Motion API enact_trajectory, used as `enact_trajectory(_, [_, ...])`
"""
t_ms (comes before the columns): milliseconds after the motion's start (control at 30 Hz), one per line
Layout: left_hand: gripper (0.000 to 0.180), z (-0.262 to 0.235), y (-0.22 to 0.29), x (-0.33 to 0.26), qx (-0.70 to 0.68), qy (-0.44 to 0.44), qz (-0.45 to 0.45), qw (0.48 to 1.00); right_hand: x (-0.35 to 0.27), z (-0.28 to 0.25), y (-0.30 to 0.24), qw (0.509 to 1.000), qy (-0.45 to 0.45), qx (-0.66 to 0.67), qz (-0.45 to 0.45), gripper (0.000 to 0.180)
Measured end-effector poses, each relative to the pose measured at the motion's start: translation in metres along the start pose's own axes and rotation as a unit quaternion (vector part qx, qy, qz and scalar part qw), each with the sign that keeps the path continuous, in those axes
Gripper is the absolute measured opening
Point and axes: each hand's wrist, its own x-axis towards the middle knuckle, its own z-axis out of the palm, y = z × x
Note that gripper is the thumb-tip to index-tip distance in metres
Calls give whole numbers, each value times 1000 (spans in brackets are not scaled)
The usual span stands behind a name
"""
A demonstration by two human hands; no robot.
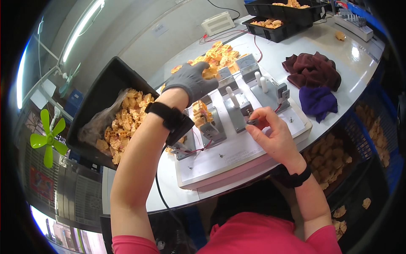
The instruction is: The person assembles yellow plastic electrical components by inserting them into a white testing jig with metal clamps. They connect red and black wires to the components and the jig, then remove the components and place them into a black bin. The process is repeated for multiple units.
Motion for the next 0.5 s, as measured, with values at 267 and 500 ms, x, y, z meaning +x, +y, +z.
enact_trajectory(267, [57,6,27,-9,79,-57,87,991,-1,-1,6,1000,5,0,-24,24])
enact_trajectory(500, [54,15,26,-17,113,15,167,979,-1,1,6,999,13,-12,-45,24])
